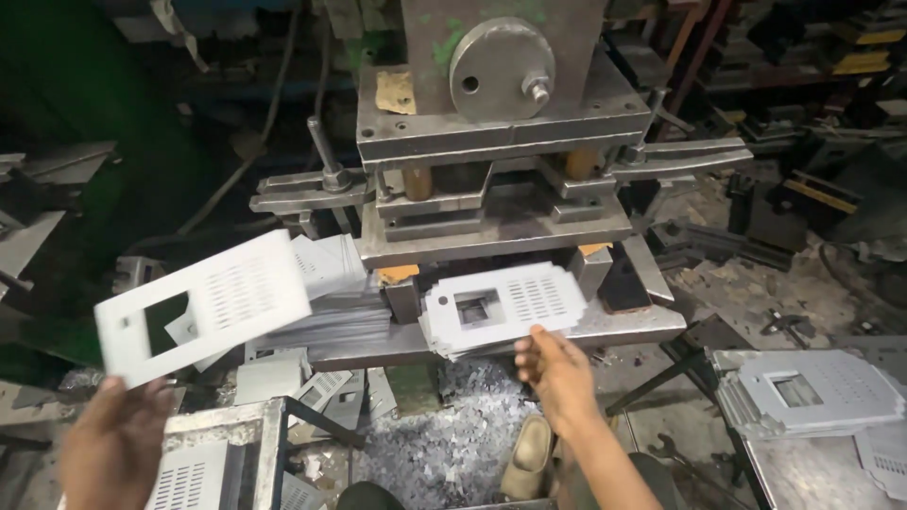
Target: Operating a manual stamping press to process and shape metal components.
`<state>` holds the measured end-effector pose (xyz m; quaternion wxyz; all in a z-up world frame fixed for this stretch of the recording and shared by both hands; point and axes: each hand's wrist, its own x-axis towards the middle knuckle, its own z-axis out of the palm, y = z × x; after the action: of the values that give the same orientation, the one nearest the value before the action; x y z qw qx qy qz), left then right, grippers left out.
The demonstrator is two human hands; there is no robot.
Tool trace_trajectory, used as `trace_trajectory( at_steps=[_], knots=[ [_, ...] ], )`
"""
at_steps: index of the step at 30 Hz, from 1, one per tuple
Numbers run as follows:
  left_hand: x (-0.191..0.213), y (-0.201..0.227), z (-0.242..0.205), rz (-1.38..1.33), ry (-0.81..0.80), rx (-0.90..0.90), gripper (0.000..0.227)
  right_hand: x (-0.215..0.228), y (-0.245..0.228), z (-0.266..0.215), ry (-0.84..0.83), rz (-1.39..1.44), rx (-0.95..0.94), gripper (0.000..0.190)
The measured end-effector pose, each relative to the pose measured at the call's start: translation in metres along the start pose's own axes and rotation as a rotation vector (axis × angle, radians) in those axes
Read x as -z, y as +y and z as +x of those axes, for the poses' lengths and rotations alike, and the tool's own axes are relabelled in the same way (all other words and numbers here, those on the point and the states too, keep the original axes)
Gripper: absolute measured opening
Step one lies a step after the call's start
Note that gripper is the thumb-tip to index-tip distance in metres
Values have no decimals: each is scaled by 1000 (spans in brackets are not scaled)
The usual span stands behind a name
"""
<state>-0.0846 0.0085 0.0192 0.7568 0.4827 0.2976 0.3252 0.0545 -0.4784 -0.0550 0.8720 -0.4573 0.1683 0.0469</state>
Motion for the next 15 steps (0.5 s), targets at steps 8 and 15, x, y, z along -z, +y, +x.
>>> trace_trajectory(
  at_steps=[8, 15],
  knots=[
    [-172, -52, -99, 42, -454, 283, 36, -7, 8, -9, -237, -241, 78, 31],
    [-279, -104, -123, -207, -584, 269, 34, -104, -63, 5, -263, -201, 198, 30]
  ],
)
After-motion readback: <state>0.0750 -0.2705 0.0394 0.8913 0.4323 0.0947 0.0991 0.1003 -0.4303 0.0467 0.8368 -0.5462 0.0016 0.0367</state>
